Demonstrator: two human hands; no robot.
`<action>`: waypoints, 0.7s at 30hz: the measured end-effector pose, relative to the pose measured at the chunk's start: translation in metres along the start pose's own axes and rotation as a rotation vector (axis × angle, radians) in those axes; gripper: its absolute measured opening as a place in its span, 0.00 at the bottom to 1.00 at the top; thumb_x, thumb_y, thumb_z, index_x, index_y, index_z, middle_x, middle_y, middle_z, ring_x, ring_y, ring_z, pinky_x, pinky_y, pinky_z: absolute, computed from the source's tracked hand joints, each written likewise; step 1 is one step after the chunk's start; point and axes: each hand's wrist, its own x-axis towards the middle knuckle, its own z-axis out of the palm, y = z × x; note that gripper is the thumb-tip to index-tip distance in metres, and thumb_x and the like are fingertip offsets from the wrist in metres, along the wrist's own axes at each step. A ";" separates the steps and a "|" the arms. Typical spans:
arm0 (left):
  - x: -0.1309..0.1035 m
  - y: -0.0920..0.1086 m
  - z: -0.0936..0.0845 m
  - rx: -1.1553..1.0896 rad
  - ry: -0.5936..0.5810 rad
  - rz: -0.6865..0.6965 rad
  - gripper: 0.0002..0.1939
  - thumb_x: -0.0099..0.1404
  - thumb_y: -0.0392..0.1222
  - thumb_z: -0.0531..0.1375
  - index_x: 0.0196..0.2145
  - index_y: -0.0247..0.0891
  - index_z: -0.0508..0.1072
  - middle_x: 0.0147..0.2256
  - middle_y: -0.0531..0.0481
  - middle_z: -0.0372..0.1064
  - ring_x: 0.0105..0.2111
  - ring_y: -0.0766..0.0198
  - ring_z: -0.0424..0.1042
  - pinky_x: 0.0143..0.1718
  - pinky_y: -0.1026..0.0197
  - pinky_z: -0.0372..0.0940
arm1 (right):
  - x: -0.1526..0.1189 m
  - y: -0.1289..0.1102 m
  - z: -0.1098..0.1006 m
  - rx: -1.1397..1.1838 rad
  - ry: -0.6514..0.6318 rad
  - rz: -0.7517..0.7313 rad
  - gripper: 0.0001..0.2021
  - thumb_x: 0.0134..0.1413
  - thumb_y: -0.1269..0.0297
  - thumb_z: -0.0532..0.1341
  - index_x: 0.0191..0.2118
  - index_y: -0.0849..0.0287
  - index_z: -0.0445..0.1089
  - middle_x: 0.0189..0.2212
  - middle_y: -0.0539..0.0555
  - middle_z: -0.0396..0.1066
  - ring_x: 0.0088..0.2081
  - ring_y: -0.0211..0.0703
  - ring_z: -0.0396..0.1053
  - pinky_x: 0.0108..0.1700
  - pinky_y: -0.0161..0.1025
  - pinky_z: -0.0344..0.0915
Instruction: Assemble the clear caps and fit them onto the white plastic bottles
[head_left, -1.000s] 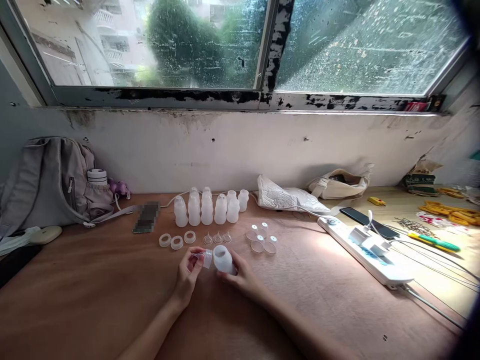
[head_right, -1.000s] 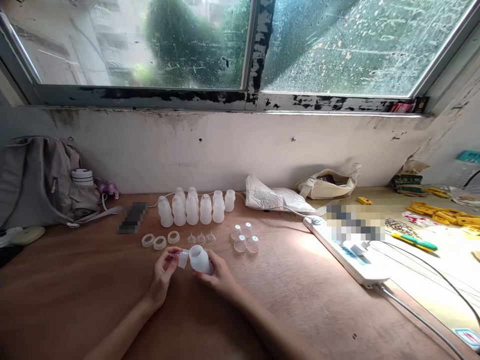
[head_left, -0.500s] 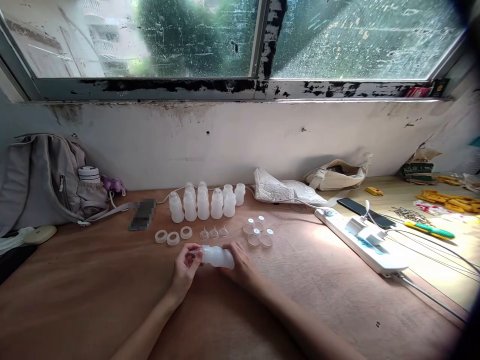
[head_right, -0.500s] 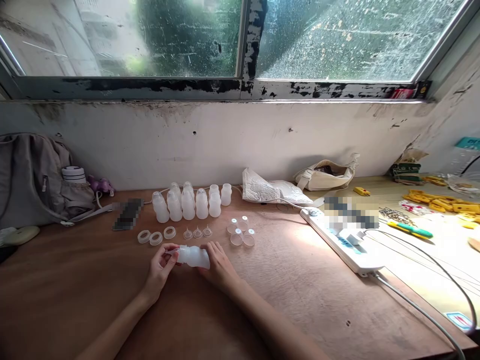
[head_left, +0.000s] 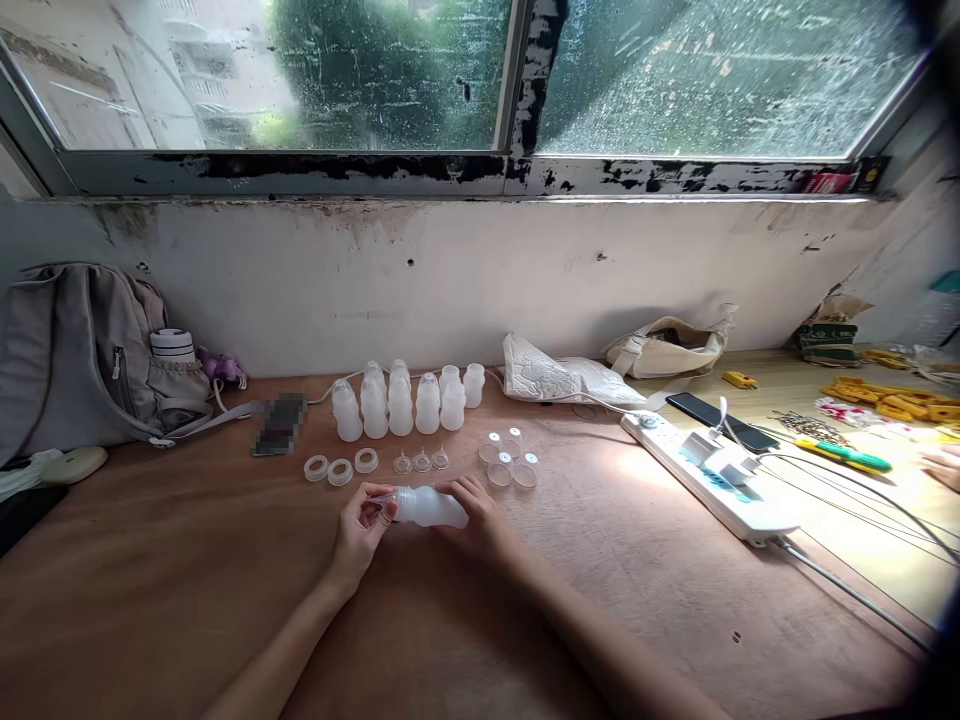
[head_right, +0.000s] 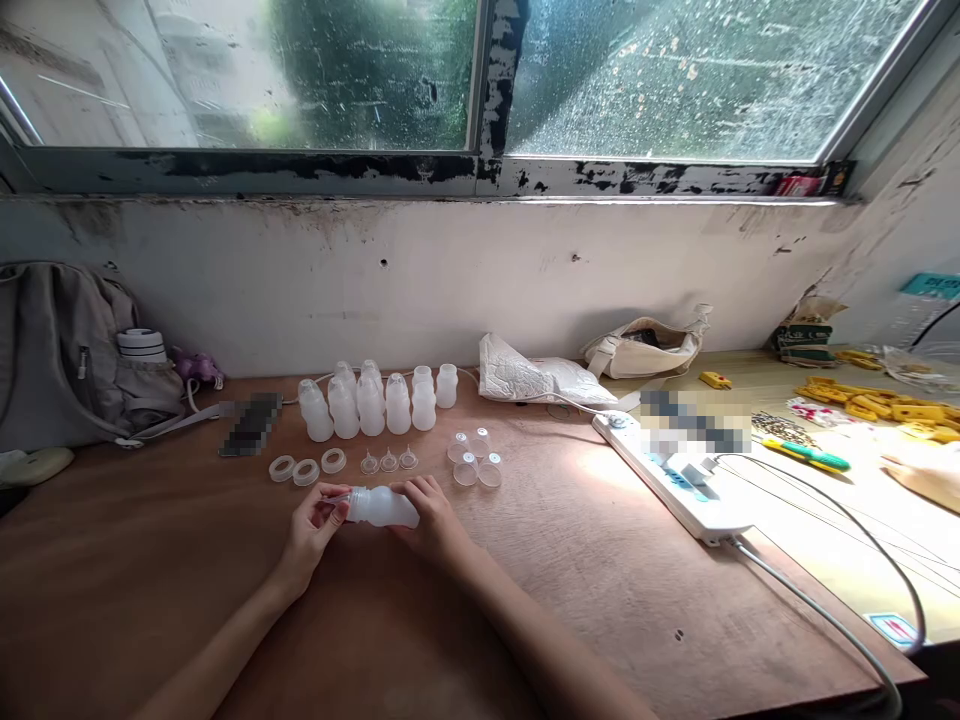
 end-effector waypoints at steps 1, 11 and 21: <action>0.000 0.000 0.000 0.002 0.005 0.004 0.13 0.53 0.47 0.60 0.32 0.36 0.66 0.35 0.47 0.68 0.33 0.62 0.69 0.33 0.62 0.65 | 0.000 -0.002 -0.001 0.020 -0.002 0.022 0.18 0.40 0.69 0.63 0.42 0.56 0.64 0.35 0.54 0.66 0.38 0.46 0.61 0.39 0.42 0.62; 0.005 0.000 -0.009 -0.037 -0.134 -0.043 0.13 0.54 0.46 0.59 0.35 0.36 0.68 0.33 0.47 0.68 0.34 0.62 0.66 0.35 0.63 0.61 | 0.009 -0.017 -0.018 0.376 -0.221 0.371 0.19 0.35 0.58 0.65 0.37 0.61 0.70 0.31 0.52 0.68 0.32 0.42 0.65 0.31 0.35 0.60; 0.000 0.012 -0.007 -0.209 -0.171 -0.156 0.14 0.53 0.45 0.61 0.36 0.35 0.69 0.37 0.45 0.69 0.35 0.62 0.67 0.36 0.63 0.62 | 0.011 -0.024 -0.021 0.622 -0.295 0.655 0.16 0.33 0.57 0.66 0.31 0.61 0.71 0.20 0.47 0.66 0.22 0.37 0.62 0.23 0.32 0.55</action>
